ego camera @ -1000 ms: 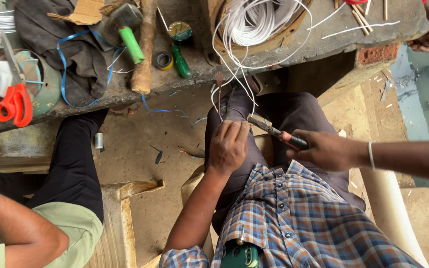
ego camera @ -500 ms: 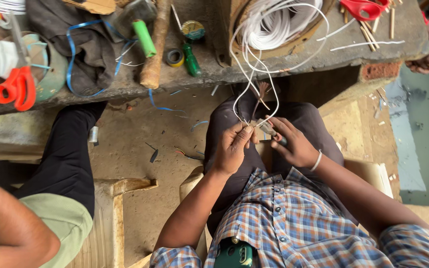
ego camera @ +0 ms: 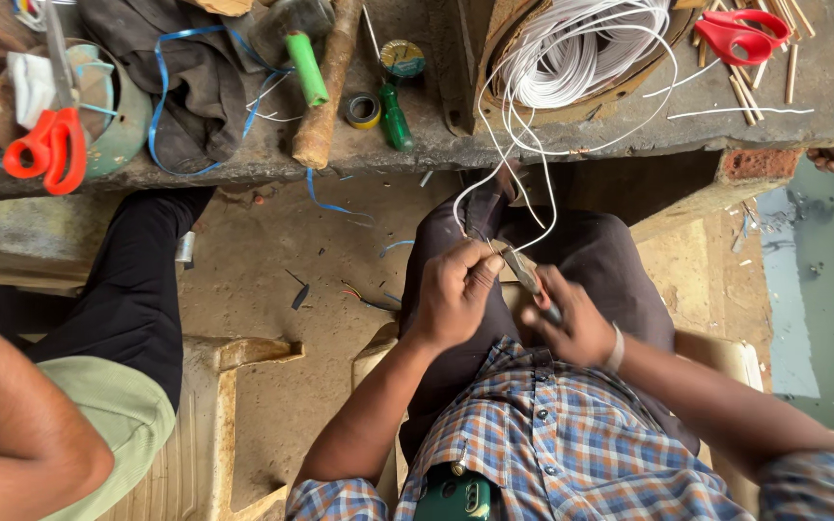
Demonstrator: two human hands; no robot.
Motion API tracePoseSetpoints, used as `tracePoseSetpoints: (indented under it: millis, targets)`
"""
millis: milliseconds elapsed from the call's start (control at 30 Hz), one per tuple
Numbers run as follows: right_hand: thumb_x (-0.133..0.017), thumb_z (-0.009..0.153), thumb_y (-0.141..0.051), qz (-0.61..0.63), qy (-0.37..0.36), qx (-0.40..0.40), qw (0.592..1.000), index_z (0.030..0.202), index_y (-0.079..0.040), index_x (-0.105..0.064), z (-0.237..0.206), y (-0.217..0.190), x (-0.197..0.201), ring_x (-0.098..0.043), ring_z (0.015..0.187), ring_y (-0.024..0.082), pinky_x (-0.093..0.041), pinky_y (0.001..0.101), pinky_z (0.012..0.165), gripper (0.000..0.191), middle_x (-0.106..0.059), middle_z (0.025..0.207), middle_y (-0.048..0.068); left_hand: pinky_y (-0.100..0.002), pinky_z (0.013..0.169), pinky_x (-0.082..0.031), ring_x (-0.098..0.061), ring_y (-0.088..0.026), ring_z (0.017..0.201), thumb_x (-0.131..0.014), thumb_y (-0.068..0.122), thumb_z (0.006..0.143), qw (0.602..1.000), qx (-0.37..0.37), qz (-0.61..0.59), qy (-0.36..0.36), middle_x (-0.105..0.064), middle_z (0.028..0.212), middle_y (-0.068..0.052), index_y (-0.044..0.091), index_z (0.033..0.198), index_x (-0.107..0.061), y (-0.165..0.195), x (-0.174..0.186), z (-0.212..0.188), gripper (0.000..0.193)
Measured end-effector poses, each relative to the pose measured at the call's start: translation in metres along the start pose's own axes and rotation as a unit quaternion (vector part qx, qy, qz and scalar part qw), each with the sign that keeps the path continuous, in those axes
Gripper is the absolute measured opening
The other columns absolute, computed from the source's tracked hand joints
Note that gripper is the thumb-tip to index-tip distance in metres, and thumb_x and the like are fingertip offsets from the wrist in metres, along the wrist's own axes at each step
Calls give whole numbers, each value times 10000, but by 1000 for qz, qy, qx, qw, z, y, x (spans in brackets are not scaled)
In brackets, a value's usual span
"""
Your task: The person sits on a chair and strips insulation from the ends of electrical wires. They cut wire pieces with scissors, then use a small blade to scrape and remove the insulation from copper wire ends, working on one wire at a time over their lap.
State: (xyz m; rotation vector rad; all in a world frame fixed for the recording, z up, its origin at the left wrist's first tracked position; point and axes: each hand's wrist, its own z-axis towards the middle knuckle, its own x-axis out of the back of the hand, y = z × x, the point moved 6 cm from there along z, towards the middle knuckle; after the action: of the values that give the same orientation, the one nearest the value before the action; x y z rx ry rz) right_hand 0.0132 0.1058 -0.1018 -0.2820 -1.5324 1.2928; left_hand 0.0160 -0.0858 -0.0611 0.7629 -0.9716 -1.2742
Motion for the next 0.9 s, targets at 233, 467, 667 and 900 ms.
tracePoseSetpoints:
  millis: [233,467,667,900]
  targets:
    - [-640,1000,-381,20,-172,-439,882,1280,-133,-517,-68,-30,38,-474,670,239,-451,440,640,394,-512,774,136,-399,836,-495,-617,-278,918,-655,82,904,913,-204,351,-34,-651,959,-99,-11,1067,-684,33,-28,-8,190]
    - [-564,954,-576,-109,-250,-463,843,1247,-171,-544,-58,-29,63,-660,814,242,-564,419,806,500,-646,867,137,-422,900,-530,-648,-318,998,-653,65,971,951,-156,267,11,-669,1072,-133,-16,1108,-669,32,-23,-13,160]
    - [-623,955,-416,-162,-139,-209,954,1367,-92,-592,-49,-9,48,-705,1090,312,-528,397,957,525,-701,1179,140,-414,826,-573,-703,-326,936,-623,105,1040,988,-94,116,41,-717,988,-130,-6,1042,-677,28,-6,-5,124]
    - [-658,946,-184,-46,-5,-37,998,1525,-35,-424,-18,5,22,-620,1186,358,-476,410,1026,641,-606,1285,199,-345,664,-565,-718,-265,763,-591,148,1063,998,-41,34,24,-713,896,-140,-22,1025,-676,26,-8,-2,193]
